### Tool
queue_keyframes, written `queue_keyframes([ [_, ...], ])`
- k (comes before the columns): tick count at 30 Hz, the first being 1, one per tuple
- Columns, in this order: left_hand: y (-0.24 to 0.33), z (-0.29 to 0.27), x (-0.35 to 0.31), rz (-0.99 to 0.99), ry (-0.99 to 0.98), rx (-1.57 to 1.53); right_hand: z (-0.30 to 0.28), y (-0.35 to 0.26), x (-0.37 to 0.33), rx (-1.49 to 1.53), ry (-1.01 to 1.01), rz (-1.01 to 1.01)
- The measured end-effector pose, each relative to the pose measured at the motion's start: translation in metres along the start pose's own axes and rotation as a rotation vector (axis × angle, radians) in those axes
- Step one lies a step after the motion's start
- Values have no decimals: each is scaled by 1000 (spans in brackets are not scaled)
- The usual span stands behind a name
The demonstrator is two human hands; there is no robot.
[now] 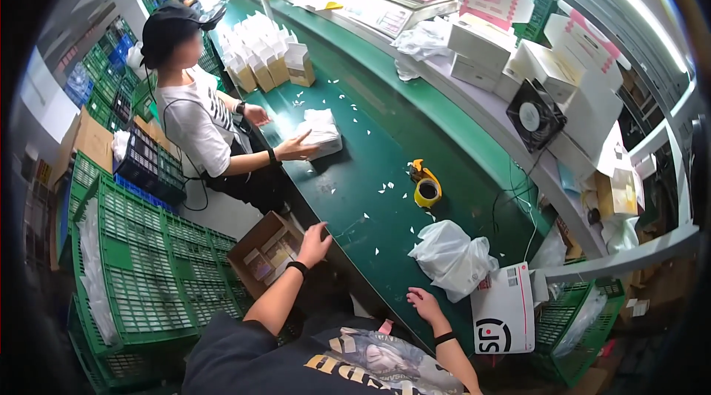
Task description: The person seals a cardboard box with a tape dispenser, places it on the floor, and fills it with small packages. They then move to a workbench to place items into white bags and put the bags into small boxes before helping another person with a wristband.
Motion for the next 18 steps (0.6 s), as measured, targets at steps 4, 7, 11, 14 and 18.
queue_keyframes([
  [4,-1,-15,55,39,125,-24,-12,-31,30,-127,31,-62],
  [7,-7,-25,103,70,129,-81,-4,-56,50,-239,72,-106],
  [11,36,-53,189,158,198,-158,16,-84,89,-463,58,-124],
  [14,63,-56,248,129,21,-208,40,-90,119,-558,112,-72],
  [18,2,-8,234,-25,-360,228,75,-132,131,-906,-243,298],
])
Point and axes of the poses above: each hand's wrist, its own x-axis towards the middle knuckle, its own z-axis out of the palm, y = z × x, the point moved 2 cm from there along x, towards the middle knuckle, and after that the axes turned 15 degrees about -x, right-handed, at the moved point
